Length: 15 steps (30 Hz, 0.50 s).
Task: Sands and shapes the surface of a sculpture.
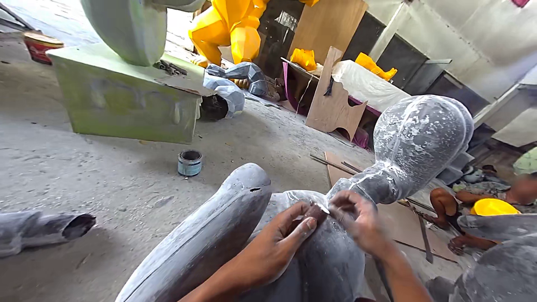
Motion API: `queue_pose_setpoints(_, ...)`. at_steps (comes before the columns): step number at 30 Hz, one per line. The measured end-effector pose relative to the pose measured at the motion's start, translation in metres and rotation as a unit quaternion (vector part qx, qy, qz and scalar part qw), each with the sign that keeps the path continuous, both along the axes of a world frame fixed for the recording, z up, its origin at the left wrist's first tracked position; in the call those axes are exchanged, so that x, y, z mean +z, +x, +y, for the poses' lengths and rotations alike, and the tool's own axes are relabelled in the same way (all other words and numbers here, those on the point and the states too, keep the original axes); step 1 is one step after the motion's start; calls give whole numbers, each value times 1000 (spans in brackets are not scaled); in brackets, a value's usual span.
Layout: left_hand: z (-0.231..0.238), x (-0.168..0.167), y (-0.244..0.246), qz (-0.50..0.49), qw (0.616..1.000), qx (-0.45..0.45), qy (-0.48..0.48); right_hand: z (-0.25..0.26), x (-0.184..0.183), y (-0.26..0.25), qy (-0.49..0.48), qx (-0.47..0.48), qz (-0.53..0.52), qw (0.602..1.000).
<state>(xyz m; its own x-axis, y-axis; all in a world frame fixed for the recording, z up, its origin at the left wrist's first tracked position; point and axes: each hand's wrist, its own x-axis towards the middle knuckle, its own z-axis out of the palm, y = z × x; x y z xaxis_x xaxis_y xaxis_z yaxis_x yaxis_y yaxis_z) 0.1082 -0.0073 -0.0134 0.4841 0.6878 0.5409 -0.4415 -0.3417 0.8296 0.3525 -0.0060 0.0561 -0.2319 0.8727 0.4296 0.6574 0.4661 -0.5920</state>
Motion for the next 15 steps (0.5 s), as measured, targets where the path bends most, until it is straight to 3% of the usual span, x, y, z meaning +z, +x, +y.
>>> queue_pose_setpoints(2, 2, -2, 3, 28, 997, 72, -19, 18, 30, 29, 115, -100, -145, 978)
queue_pose_setpoints(4, 8, -2, 10, 89, 983, 163, -2, 47, 50, 59, 169, -159, -262, 937)
queue_pose_setpoints(8, 21, 0, 25, 242, 934, 262, 25, 99, 60, 102, 71, -143, -457, 875)
queue_pose_setpoints(11, 32, -8, 29, 336, 900, 277, 16, 112, 53, 106, 9, -126, -476, 871)
queue_pose_setpoints(15, 40, -22, 30, 428, 858, 282, -7, 110, 44, 104, 57, -153, -421, 892)
